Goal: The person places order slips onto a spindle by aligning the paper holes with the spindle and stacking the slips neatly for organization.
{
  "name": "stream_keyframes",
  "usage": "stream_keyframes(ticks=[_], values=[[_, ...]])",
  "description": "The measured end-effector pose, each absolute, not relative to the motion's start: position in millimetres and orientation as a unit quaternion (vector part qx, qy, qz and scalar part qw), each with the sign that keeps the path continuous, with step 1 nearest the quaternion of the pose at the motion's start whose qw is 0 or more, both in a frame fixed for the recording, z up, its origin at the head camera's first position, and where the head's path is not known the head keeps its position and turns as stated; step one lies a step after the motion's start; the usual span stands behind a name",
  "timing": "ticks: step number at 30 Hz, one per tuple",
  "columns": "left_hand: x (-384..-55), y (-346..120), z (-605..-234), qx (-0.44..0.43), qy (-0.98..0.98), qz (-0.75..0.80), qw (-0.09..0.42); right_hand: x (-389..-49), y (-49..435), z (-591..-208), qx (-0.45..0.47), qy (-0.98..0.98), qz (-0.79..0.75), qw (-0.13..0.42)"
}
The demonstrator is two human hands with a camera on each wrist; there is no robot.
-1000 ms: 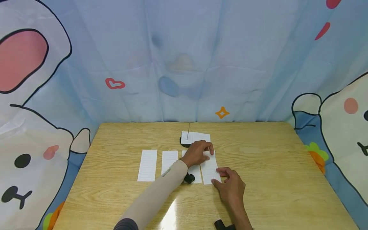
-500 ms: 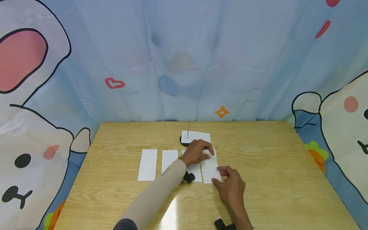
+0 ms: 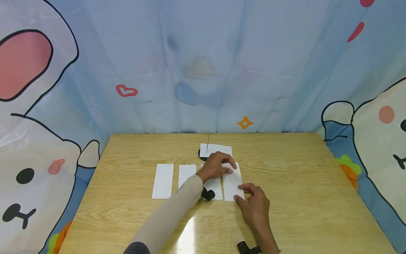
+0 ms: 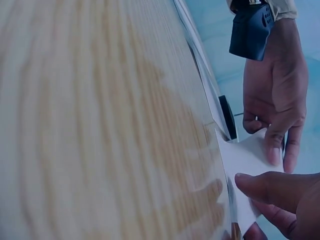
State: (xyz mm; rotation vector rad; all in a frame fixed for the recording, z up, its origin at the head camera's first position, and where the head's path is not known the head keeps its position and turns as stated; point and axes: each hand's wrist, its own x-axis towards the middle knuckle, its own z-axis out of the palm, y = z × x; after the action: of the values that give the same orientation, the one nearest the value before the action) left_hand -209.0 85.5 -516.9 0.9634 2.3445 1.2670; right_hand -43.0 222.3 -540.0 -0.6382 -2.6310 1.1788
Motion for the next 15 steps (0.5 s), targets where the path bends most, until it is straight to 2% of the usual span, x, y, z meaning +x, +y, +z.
stream_keyframes(ticks=[15], values=[[-206.6,78.6,-507.6,0.306,0.776,0.528,0.161,-39.8,225.5,-538.1,-0.210,-0.841,0.494,0.067]])
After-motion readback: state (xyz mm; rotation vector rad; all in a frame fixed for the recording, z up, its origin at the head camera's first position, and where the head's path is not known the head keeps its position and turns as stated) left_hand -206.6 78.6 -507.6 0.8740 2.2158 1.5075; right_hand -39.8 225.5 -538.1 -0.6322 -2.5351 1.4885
